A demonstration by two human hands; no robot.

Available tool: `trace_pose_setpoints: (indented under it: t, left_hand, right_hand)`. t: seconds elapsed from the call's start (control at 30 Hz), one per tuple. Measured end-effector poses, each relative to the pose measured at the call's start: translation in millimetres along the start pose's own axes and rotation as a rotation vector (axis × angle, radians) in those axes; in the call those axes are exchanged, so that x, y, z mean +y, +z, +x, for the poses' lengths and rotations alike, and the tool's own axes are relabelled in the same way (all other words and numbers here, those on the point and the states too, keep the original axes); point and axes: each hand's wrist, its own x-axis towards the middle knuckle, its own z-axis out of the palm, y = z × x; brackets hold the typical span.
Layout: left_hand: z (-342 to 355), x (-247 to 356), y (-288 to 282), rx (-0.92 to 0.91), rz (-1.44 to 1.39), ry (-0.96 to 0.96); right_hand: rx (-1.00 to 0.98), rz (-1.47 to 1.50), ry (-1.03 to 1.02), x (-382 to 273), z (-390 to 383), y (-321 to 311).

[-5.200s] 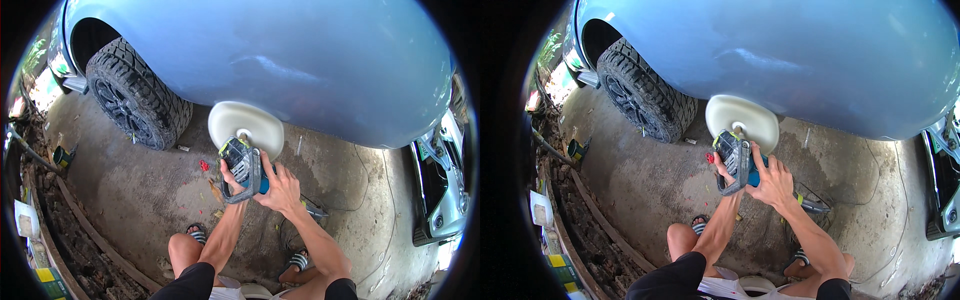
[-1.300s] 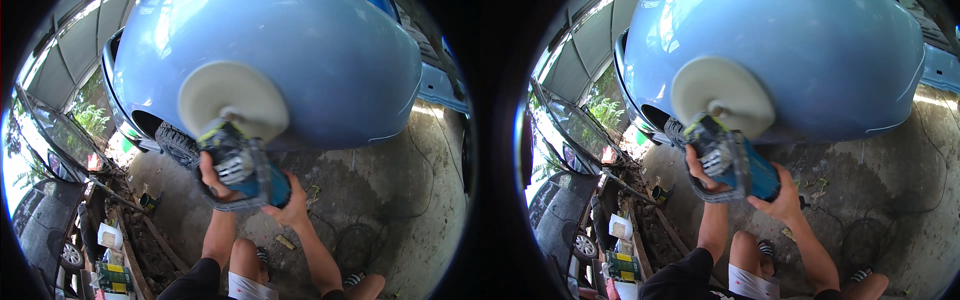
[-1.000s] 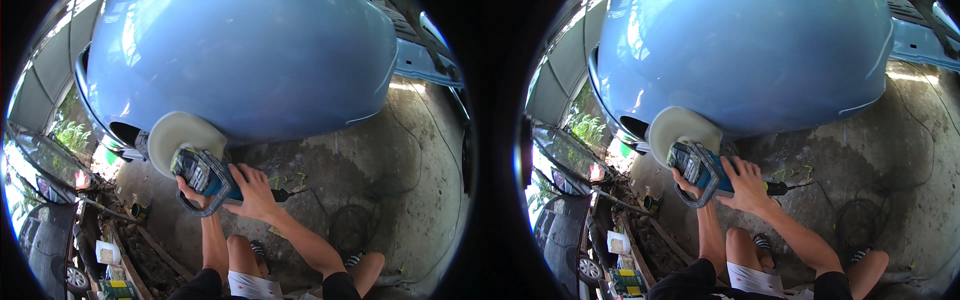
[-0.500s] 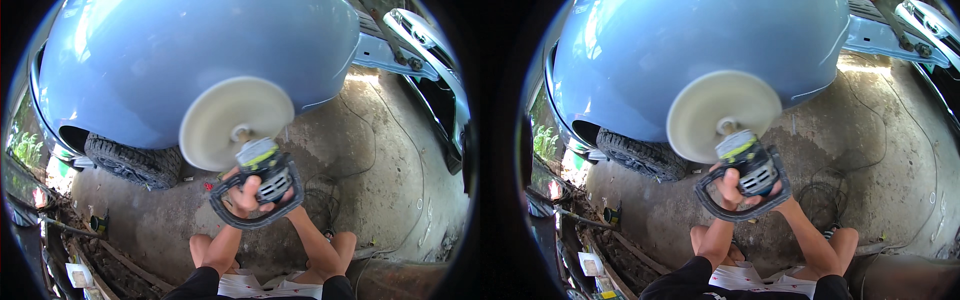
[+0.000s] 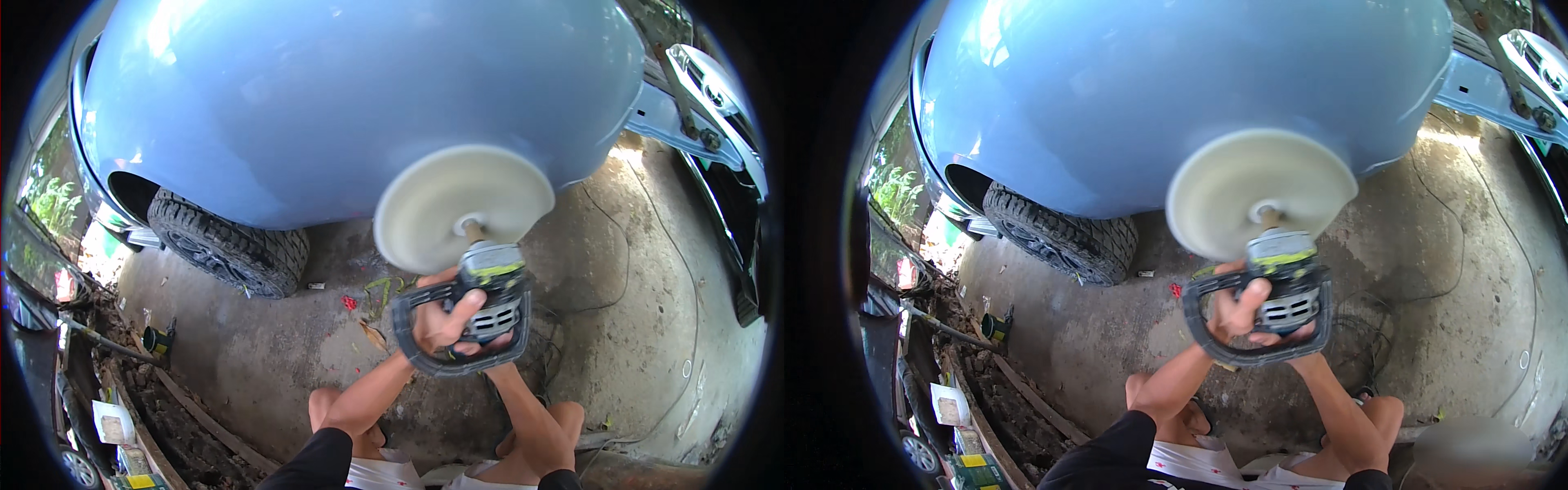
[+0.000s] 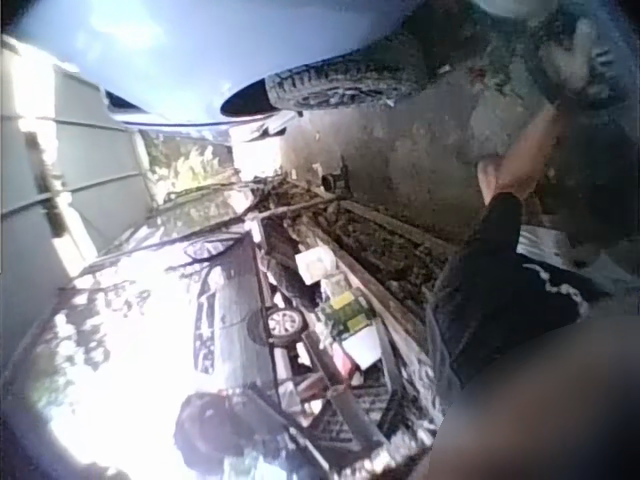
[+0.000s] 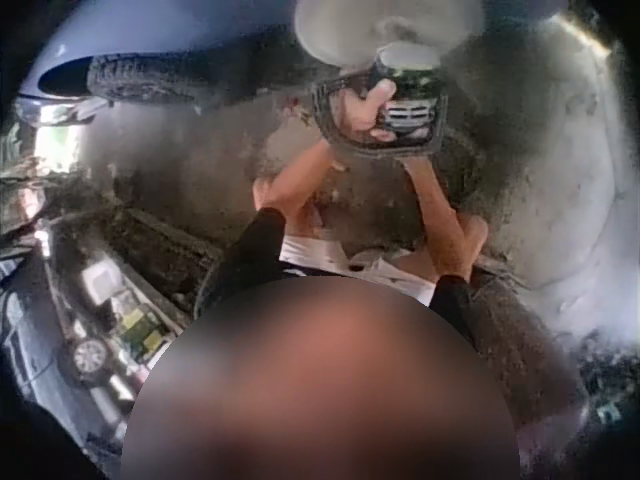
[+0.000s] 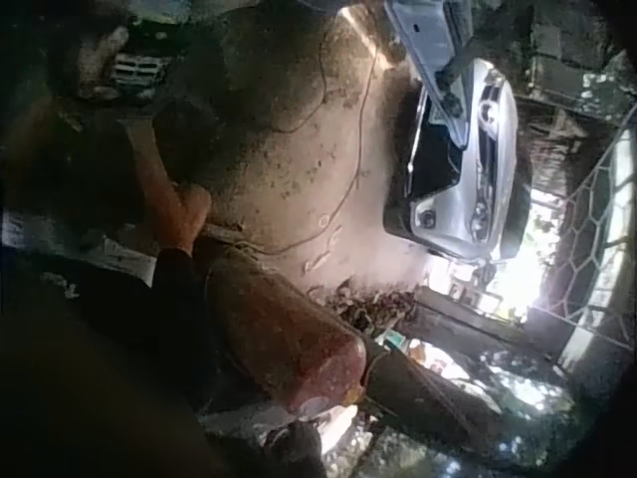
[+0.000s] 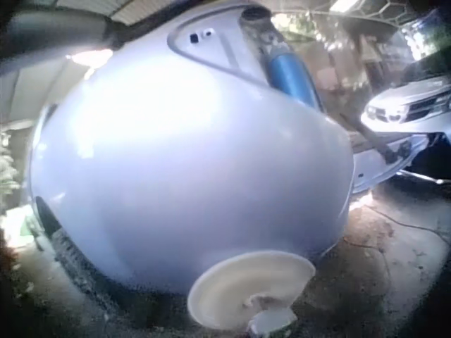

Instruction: The recorder uses a power polisher and spray to polish the exterior body panel of a pickup truck.

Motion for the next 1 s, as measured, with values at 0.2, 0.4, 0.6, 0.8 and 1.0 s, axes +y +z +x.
trace_pose_setpoints:
  t: [0.2,0.4,0.6,0.8,1.0]
  left_hand:
    - [-42,-33,-115,0.595,-0.526,0.02]
    - [-59,-35,-157,0.796,0.055,0.231]
    - [-67,-81,-149,0.722,-0.499,0.086]
    - [-76,-94,-93,0.604,-0.472,-0.112]
    - [-51,-88,-17,0.494,-0.111,-0.098]
  right_hand:
    - [-0.054,-0.65,-0.198,3,41,69]
    - [-0.269,-1.044,-0.363,15,81,114]
    - [-0.303,-0.92,-0.305,62,74,81]
    - [-0.202,-0.666,-0.217,68,42,30]
    - [-0.05,-0.138,-0.096,59,13,-19]
